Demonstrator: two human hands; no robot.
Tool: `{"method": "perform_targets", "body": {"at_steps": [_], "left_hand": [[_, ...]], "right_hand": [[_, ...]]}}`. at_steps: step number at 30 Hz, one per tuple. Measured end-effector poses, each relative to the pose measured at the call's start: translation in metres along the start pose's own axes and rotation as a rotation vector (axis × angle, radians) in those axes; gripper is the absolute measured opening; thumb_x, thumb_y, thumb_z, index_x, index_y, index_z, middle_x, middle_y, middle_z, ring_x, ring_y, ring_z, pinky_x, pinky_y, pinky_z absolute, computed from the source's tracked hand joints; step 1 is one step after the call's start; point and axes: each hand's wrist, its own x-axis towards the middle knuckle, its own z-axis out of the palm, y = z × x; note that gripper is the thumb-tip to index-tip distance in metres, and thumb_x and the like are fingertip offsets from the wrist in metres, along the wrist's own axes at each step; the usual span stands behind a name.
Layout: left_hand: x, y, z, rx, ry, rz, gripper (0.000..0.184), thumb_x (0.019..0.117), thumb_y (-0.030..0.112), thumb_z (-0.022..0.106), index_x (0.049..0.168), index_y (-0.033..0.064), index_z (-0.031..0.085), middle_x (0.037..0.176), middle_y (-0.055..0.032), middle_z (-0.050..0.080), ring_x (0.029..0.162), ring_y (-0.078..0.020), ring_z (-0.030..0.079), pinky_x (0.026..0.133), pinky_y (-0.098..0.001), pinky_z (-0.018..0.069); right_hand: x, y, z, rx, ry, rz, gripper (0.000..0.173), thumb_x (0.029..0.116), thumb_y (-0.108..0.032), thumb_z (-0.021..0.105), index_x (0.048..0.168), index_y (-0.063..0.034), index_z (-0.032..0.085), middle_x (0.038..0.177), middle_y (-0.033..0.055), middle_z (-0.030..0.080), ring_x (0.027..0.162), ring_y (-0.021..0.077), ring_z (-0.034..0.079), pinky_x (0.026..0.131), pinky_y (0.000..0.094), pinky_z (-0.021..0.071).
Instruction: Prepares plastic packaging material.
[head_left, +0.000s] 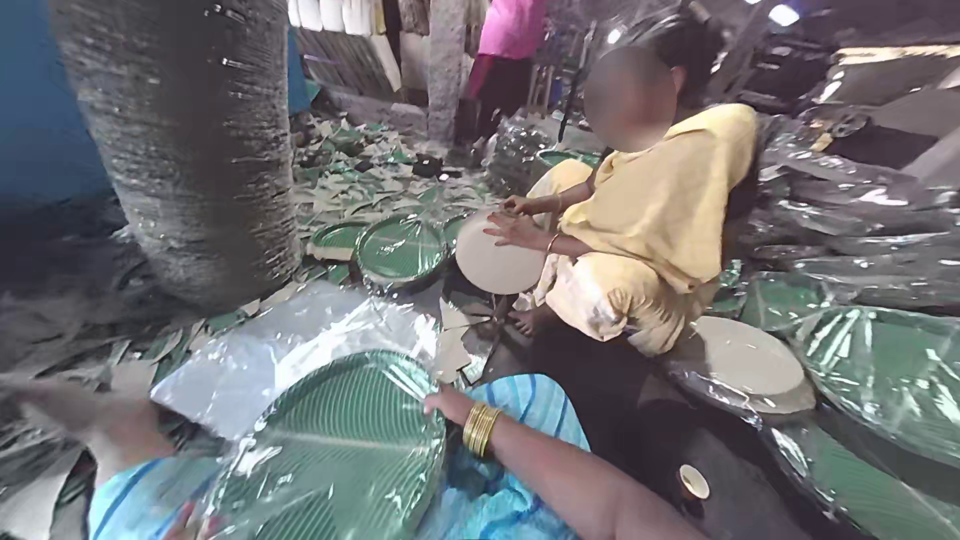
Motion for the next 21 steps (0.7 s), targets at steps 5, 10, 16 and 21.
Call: {"method": "perform_targets", "body": {"at_steps": [5, 10, 16, 21], "left_hand": [[0.005, -0.053, -0.01, -0.327, 0.083, 0.047, 0.054, 0.1126, 0.028, 0.019, 0.155, -0.0048, 0.02, 0.149, -0.0124, 0.044, 0.13, -0.0037, 0.049, 0.107, -0.0224, 0.0421], [-0.005, -0.046, 0.003, -0.465, -0.026, 0.0, 0.051, 0.1112, 0.027, 0.028, 0.149, -0.0067, 0.028, 0.135, -0.0088, 0.055, 0.117, -0.0104, 0.06, 0.1, -0.0315, 0.0525], [0.012, -0.054, 0.021, -0.096, -0.296, 0.123, 0.054, 0.0995, 0.024, 0.055, 0.137, -0.0136, 0.048, 0.129, -0.0191, 0.065, 0.111, -0.0143, 0.068, 0.1, -0.032, 0.0547], [0.023, -0.051, 0.032, -0.049, -0.275, 0.045, 0.053, 0.0983, 0.025, 0.058, 0.135, -0.0123, 0.052, 0.125, -0.0182, 0.067, 0.106, -0.0145, 0.07, 0.096, -0.032, 0.0566]], "right_hand": [[0.002, -0.024, -0.008, 0.216, 0.066, 0.014, 0.043, 0.1014, -0.006, 0.052, 0.143, 0.0053, 0.045, 0.123, 0.0217, 0.059, 0.106, 0.0228, 0.06, 0.093, 0.0402, 0.0503], [0.032, -0.047, -0.022, 0.342, 0.203, 0.024, 0.039, 0.1041, -0.01, 0.046, 0.141, 0.0028, 0.044, 0.11, 0.0173, 0.059, 0.091, 0.0201, 0.06, 0.079, 0.037, 0.0525], [0.088, -0.075, -0.04, 0.468, 0.378, 0.091, 0.027, 0.104, -0.012, 0.047, 0.126, 0.0021, 0.053, 0.098, 0.0151, 0.059, 0.081, 0.0212, 0.059, 0.069, 0.038, 0.0516], [0.162, -0.117, -0.06, 0.727, 0.543, 0.006, 0.017, 0.104, -0.021, 0.05, 0.105, -0.005, 0.055, 0.073, 0.0049, 0.052, 0.055, 0.013, 0.049, 0.049, 0.0298, 0.0451]]}}
